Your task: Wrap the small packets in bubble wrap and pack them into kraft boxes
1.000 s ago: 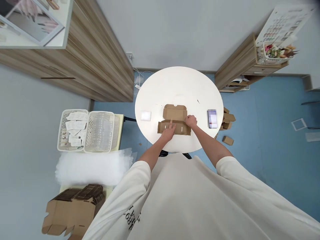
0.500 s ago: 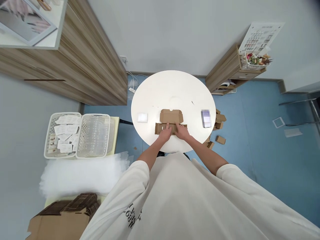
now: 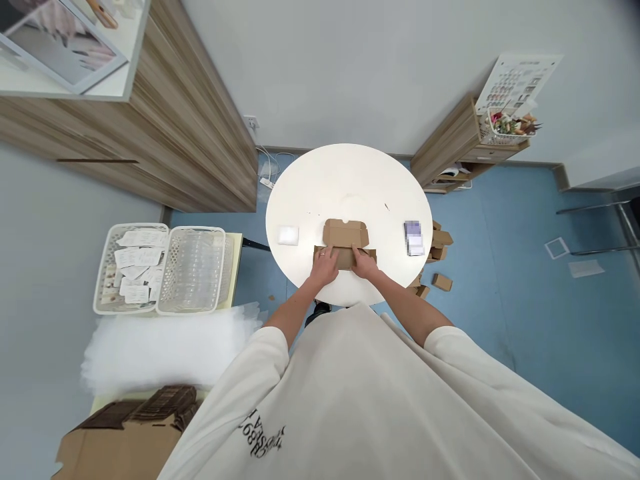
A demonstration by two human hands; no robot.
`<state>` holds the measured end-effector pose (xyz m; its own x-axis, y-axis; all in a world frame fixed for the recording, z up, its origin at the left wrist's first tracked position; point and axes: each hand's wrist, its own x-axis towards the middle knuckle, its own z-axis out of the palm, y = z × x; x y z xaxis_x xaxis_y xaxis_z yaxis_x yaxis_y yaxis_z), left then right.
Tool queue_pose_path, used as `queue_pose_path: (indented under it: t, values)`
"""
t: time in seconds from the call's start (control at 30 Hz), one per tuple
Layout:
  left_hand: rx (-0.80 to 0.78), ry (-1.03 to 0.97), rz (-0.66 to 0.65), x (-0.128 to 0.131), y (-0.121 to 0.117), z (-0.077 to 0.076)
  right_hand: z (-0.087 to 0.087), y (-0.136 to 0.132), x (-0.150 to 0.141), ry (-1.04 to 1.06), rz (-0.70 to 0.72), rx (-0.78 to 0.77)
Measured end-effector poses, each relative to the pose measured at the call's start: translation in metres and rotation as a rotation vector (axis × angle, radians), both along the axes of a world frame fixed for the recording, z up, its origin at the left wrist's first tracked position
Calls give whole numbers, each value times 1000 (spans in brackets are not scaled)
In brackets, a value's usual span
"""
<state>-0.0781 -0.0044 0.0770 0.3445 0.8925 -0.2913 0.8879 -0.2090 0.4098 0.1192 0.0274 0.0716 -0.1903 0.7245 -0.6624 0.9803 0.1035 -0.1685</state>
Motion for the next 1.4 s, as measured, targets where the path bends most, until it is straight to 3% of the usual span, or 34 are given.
queue_pose_path:
  t: [0.2, 0.4, 0.6, 0.93, 1.13, 1.4]
  values:
    - [-8, 89, 284, -38, -16, -3, 1, -1, -1, 17, -17, -39]
    - [-127, 77, 375, -31, -1, -23, -3, -4, 2, 32, -17, -24]
    - [-136, -1, 323, -14, 3, -30, -3, -5, 1, 28, -24, -35]
    - [-43, 7, 79, 4, -14, -8, -2, -1, -1, 33, -12, -32]
    - [-78, -15, 172, 5, -15, -12, -2, -1, -1, 39, -17, -31]
    - [-171, 132, 57, -3, 1, -12, 0, -1, -1, 40, -17, -32]
